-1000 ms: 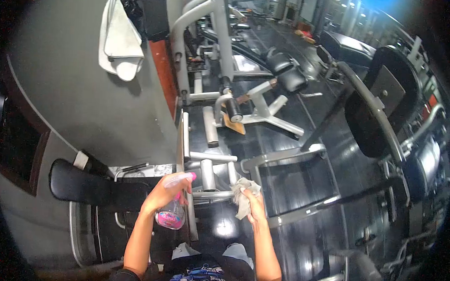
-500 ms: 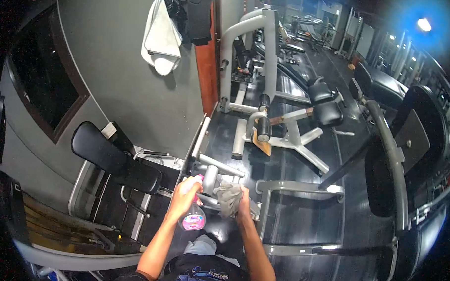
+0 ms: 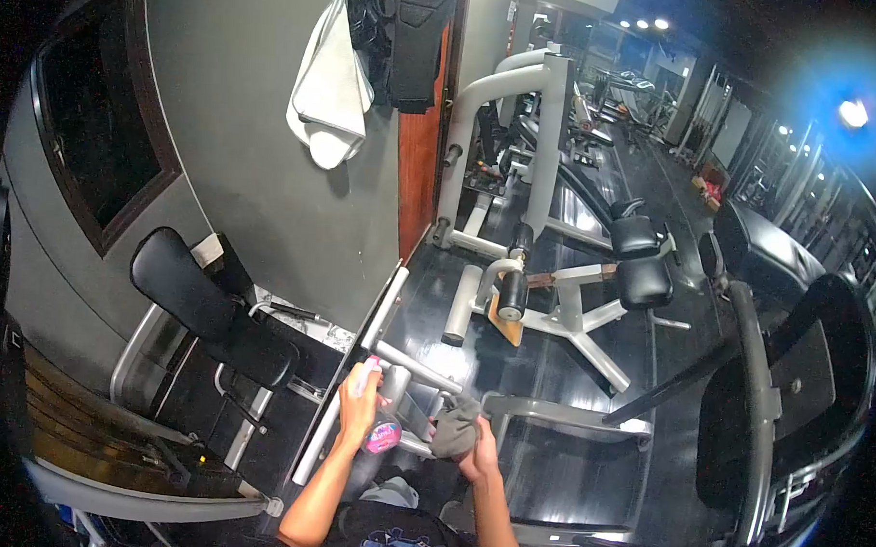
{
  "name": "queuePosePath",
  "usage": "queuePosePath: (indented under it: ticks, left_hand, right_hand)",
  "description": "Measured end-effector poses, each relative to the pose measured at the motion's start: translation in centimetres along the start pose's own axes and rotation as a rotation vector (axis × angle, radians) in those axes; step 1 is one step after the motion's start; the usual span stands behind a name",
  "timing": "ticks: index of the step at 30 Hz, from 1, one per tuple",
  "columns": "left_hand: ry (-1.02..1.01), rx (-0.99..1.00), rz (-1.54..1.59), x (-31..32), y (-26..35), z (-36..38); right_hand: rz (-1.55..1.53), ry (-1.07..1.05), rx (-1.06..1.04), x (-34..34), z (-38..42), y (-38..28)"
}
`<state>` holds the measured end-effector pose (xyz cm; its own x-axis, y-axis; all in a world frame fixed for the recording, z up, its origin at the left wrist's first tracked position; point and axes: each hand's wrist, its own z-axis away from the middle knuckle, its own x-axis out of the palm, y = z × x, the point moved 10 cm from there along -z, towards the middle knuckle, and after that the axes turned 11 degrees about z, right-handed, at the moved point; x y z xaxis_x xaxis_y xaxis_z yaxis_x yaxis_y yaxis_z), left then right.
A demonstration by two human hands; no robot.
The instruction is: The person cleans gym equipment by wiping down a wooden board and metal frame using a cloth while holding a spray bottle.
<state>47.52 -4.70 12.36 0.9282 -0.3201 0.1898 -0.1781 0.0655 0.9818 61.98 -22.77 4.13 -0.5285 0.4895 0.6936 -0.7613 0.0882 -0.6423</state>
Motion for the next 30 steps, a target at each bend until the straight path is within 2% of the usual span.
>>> queuePosePath:
  ticks: [4,7,9,15,16,19,25,30]
  left_hand:
    - [0.060,0.097,-0.019,-0.6,-0.6,-1.5]
    - [0.093,0.038,-0.082,-1.4,-1.6,-2.4]
    - [0.107,0.062,-0.095,-1.6,-1.5,-2.5]
    - [0.158,0.101,-0.160,-1.2,-0.7,-2.6]
    - [0.173,0.305,-0.291,-1.2,-0.3,-3.0]
    - [0.250,0.348,-0.377,-1.5,-1.8,-3.3]
    - [0.441,0.195,-0.354,-2.2,-4.1,-3.8]
    - [0.533,0.126,-0.282,-2.1,-4.0,-3.5]
  right_hand:
    - [0.021,0.047,0.014,-1.1,-1.5,-1.0]
    - [0.096,0.061,0.021,-1.4,-3.2,-1.3]
    - [0.287,-0.010,-0.042,0.3,-5.0,-2.3]
    - [0.468,-0.031,-0.017,3.8,-10.1,-3.1]
    - [0.494,-0.037,-0.033,4.4,-10.8,-3.4]
    - [0.545,-0.044,-0.018,5.9,-12.1,-4.5]
    - [0.636,-0.139,0.085,5.0,-13.4,-5.0]
    - [0.815,-0.159,-0.023,3.9,-15.1,-6.0]
